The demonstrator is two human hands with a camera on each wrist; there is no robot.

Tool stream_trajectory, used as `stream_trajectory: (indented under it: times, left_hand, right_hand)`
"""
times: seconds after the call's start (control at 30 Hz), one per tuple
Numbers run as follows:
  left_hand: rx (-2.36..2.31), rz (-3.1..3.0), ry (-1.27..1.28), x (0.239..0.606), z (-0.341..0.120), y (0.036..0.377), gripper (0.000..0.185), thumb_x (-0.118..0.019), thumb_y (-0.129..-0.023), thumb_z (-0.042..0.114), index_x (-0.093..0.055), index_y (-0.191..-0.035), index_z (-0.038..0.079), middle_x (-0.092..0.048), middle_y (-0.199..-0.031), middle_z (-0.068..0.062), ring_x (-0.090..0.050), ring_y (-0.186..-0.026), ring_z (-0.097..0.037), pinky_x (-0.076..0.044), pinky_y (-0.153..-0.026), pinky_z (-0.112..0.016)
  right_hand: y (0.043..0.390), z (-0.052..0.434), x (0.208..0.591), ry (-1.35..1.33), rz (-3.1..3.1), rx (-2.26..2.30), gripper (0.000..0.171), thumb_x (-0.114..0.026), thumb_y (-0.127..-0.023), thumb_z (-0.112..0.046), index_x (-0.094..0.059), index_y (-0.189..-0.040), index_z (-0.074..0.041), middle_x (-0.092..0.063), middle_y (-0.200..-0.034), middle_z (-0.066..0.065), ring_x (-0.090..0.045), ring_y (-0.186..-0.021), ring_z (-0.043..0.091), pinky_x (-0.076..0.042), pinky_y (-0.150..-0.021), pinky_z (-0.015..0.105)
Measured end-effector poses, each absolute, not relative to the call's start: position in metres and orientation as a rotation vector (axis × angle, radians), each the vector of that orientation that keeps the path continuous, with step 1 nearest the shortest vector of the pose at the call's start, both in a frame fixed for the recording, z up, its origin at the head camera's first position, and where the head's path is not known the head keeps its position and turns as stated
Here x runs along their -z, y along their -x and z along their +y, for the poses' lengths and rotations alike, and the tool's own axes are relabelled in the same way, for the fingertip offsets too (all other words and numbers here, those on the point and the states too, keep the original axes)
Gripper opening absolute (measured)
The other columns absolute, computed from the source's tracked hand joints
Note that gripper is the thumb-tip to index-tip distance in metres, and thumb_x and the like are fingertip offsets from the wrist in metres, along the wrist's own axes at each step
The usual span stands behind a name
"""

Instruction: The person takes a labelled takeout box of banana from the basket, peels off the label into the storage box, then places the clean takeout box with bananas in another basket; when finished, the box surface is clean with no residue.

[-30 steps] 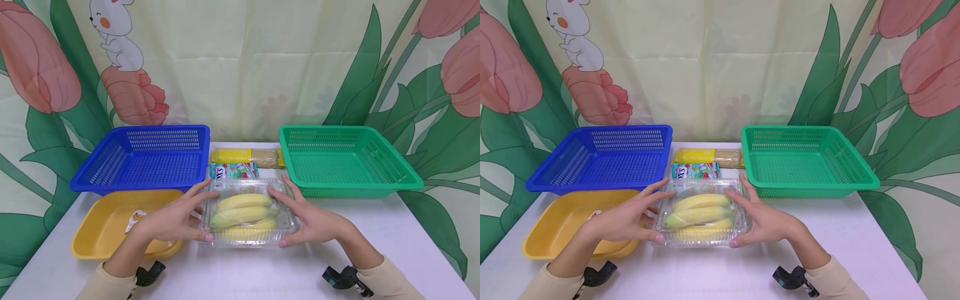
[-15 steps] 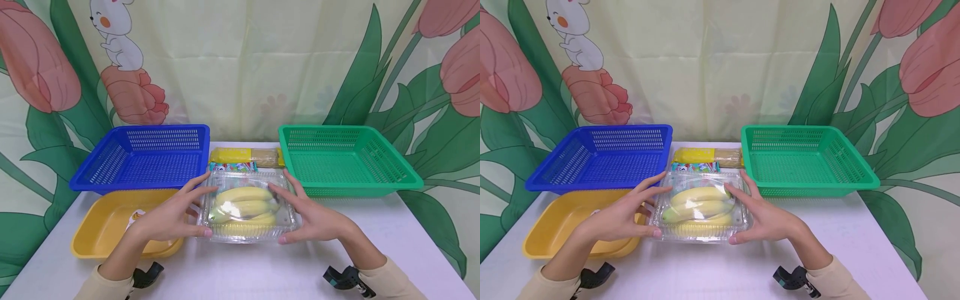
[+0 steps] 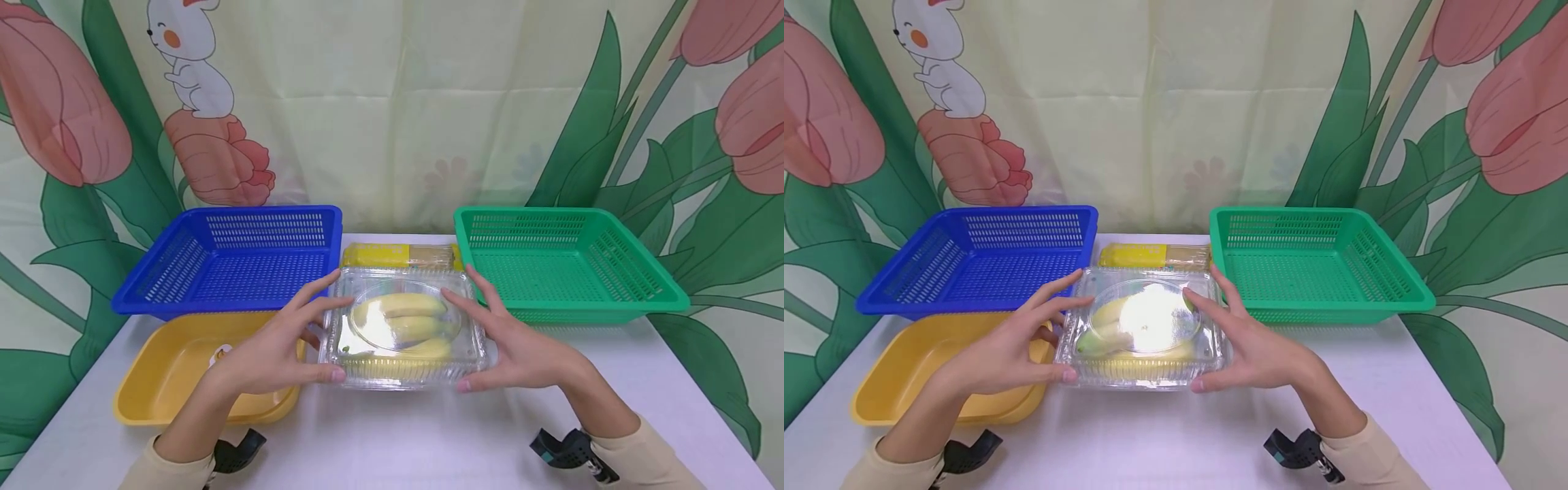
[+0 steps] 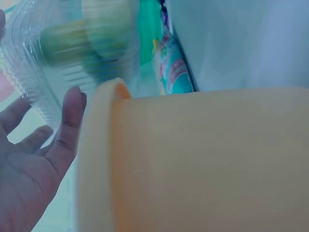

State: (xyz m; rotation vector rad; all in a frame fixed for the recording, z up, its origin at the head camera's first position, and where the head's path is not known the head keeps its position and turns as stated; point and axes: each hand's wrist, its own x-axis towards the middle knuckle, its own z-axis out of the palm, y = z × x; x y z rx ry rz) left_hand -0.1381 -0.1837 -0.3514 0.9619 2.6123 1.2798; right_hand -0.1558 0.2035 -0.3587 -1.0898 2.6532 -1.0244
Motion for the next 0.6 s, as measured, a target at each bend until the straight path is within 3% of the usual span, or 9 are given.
stream_trajectory:
  times: [0.43, 0.6]
  left_hand:
    - [-1.333, 2.763, -1.096, 0.346, -0.19, 0.144, 0.097, -0.097, -0.069, 0.03, -0.047, -0.152, 0.027, -0.009, -0.172, 0.004, -0.043, -0.137, -0.025, -0.059, -0.084, -0.032]
    - [-1.358, 2.821, -1.096, 0.34, -0.194, 0.143, 0.099, -0.099, -0.066, 0.023, -0.049, -0.151, 0.027, -0.01, -0.172, 0.004, -0.033, -0.146, -0.028, -0.057, -0.082, -0.031]
  right_hand:
    - [0.168, 0.192, 0.337, 1.237, 2.642, 1.045, 0.118, -0.092, -0.076, -0.042, -0.017, -0.166, -0.028, 0.022, -0.169, -0.004, 0.0, -0.158, 0.037, -0.042, -0.107, 0.065]
    - [0.173, 0.184, 0.331, 1.252, 2.635, 1.062, 0.118, -0.092, -0.076, -0.042, -0.017, -0.166, -0.031, 0.023, -0.169, -0.005, 0.006, -0.158, 0.032, -0.04, -0.109, 0.066]
